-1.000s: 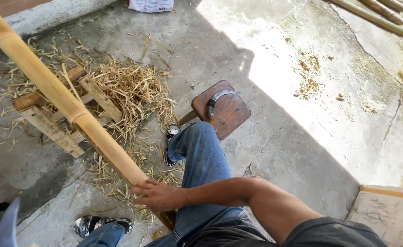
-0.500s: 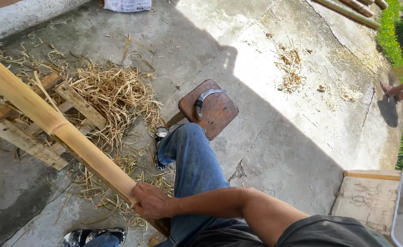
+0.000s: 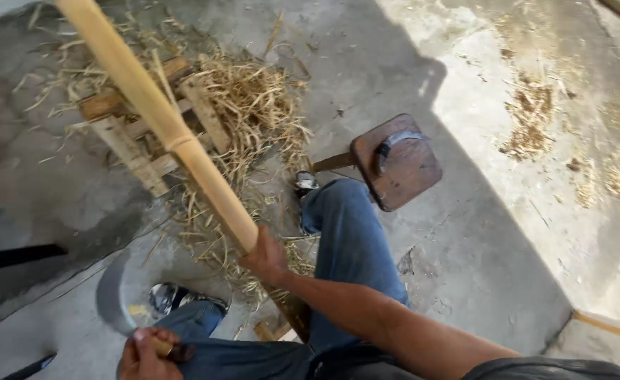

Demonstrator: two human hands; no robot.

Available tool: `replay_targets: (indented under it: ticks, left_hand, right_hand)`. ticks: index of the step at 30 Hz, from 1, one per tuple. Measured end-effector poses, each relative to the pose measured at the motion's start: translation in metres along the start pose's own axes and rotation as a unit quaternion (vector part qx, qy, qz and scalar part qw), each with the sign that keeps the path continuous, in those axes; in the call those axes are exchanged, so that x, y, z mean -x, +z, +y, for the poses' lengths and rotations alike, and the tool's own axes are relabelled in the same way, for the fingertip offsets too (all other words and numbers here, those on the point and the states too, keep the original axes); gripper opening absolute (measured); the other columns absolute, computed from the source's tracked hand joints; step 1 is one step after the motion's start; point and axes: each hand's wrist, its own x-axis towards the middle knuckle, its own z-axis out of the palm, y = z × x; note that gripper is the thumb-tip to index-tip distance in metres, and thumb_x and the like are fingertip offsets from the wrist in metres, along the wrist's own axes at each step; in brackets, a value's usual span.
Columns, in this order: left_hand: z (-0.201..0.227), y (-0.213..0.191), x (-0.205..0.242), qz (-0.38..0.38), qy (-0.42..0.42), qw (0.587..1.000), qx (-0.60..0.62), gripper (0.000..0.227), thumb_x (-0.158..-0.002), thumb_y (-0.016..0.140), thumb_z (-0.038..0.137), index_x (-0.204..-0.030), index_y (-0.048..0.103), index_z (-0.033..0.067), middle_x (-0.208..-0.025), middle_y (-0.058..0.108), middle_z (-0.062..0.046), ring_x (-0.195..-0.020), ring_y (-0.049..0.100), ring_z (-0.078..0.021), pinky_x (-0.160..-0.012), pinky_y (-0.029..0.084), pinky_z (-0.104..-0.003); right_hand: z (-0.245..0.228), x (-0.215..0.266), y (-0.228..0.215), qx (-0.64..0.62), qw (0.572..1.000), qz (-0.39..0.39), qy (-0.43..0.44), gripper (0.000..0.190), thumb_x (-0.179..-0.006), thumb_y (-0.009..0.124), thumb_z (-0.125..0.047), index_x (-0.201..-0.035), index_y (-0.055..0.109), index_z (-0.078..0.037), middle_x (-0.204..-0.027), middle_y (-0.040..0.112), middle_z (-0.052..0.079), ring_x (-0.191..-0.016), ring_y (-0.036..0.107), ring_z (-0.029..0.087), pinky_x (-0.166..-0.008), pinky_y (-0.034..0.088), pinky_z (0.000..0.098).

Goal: Using a curved blade tool to shave and strip the outer layers of a bamboo pole while sitting.

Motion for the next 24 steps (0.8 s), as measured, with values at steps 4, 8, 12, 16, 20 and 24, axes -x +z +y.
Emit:
replay_targets:
  ticks: [4, 8, 12, 16, 20, 24]
  left_hand:
    - [0.091, 0.079, -0.028, 0.116, 0.046, 0.991, 0.054, 0.033, -0.107, 0.060, 0.028, -0.098, 0.059, -0.0034, -0.081, 0.061, -0.009, -0.072, 0.057, -0.0166, -0.068, 0.049, -0.030]
    - [0.107, 0.095, -0.045, 0.121, 0.054, 0.989, 0.065, 0.033, -0.105, 0.061, 0.030, -0.092, 0.060, -0.0006, -0.077, 0.060, -0.007, -0.068, 0.057, -0.0151, -0.064, 0.048, -0.030]
    - [0.090, 0.097, -0.044, 0.174, 0.069, 0.982, 0.034, 0.037, -0.105, 0.062, 0.034, -0.089, 0.059, 0.0009, -0.073, 0.060, -0.005, -0.063, 0.054, -0.0135, -0.059, 0.046, -0.030]
    - [0.086, 0.115, -0.082, 0.177, 0.068, 0.981, -0.042, 0.041, -0.105, 0.064, 0.038, -0.091, 0.059, 0.0004, -0.069, 0.055, -0.002, -0.057, 0.045, -0.0120, -0.051, 0.037, -0.032]
    - [0.101, 0.172, -0.149, 0.053, 0.125, 0.919, -0.371, 0.044, -0.100, 0.060, 0.046, -0.088, 0.063, 0.0038, -0.065, 0.059, -0.003, -0.057, 0.055, -0.0163, -0.053, 0.044, -0.037]
    - [0.103, 0.229, -0.255, -0.086, 0.118, 0.863, -0.485, 0.043, -0.103, 0.052, 0.049, -0.086, 0.061, 0.0100, -0.063, 0.055, -0.002, -0.050, 0.047, -0.0169, -0.047, 0.039, -0.037]
  right_hand:
    - [0.038, -0.034, 0.005, -0.060, 0.991, -0.119, 0.004, 0.071, -0.056, 0.091, -0.018, -0.119, 0.062, -0.002, -0.094, 0.074, 0.011, -0.083, 0.074, 0.026, -0.075, 0.061, 0.0382]
    - [0.067, -0.071, 0.014, -0.236, 0.943, -0.235, -0.005, 0.079, -0.056, 0.088, -0.013, -0.127, 0.055, -0.001, -0.099, 0.071, 0.008, -0.088, 0.069, 0.021, -0.079, 0.059, 0.0346]
    - [0.056, -0.063, -0.003, -0.216, 0.928, -0.299, 0.041, 0.082, -0.069, 0.089, -0.028, -0.134, 0.047, -0.002, -0.112, 0.065, 0.014, -0.101, 0.064, 0.024, -0.091, 0.054, 0.0392]
    - [0.038, -0.114, -0.044, -0.306, 0.940, -0.131, 0.079, 0.078, -0.077, 0.078, -0.037, -0.139, 0.045, -0.003, -0.127, 0.058, 0.015, -0.108, 0.060, 0.026, -0.091, 0.048, 0.0454]
    - [-0.039, -0.157, -0.108, -0.079, 0.983, -0.030, -0.162, 0.057, -0.098, 0.058, -0.051, -0.134, 0.053, -0.006, -0.122, 0.065, 0.019, -0.108, 0.067, 0.028, -0.091, 0.057, 0.0463]
    - [-0.046, -0.247, -0.073, 0.124, 0.918, -0.203, -0.318, 0.059, -0.097, 0.063, -0.053, -0.130, 0.057, -0.004, -0.118, 0.066, 0.019, -0.087, 0.069, 0.027, -0.071, 0.057, 0.0449]
